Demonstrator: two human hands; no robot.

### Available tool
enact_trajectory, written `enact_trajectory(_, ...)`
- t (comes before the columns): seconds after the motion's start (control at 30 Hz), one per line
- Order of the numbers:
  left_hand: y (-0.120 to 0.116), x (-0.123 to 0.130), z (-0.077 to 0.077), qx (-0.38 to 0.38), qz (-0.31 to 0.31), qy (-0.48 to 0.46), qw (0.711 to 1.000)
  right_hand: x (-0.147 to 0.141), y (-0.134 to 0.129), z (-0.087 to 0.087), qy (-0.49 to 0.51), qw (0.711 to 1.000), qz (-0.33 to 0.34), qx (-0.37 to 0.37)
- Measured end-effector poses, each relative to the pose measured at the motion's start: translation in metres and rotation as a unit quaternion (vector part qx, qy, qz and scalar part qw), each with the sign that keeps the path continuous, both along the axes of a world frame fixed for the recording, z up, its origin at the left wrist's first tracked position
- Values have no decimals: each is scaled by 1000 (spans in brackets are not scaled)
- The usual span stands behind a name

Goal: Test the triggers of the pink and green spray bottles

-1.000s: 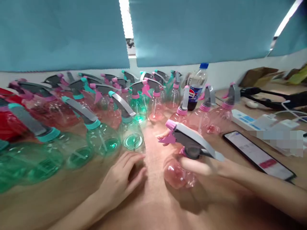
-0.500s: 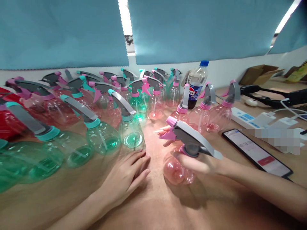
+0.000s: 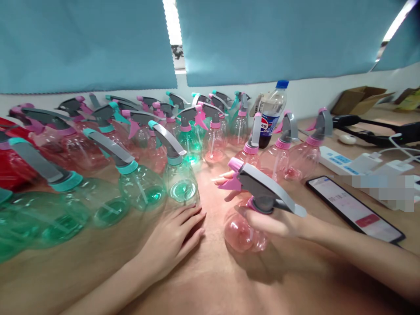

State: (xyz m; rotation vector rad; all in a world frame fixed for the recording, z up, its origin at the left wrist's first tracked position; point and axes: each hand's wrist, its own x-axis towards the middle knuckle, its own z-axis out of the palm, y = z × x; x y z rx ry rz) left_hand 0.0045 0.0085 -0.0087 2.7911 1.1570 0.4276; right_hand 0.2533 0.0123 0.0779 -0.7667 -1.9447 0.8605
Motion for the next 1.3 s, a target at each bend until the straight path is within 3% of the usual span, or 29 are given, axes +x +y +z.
enact_trajectory(0.4,0,2,4,-5,3,-11,1000,-1,-1,-2,8,1000,3,-17)
enact_trajectory(0.73,0,3,4,-2,-2,-20,1000,-3,1,3,-9,999,-11,35)
enact_trajectory(1.0,0,2,4,-8,-2,-18,1000,-3,0,3,-20,999,-12,25)
enact_trajectory(1.3,0,2,5,-10,-1,-18,1000,4,1,-8,-38,999,-12,4)
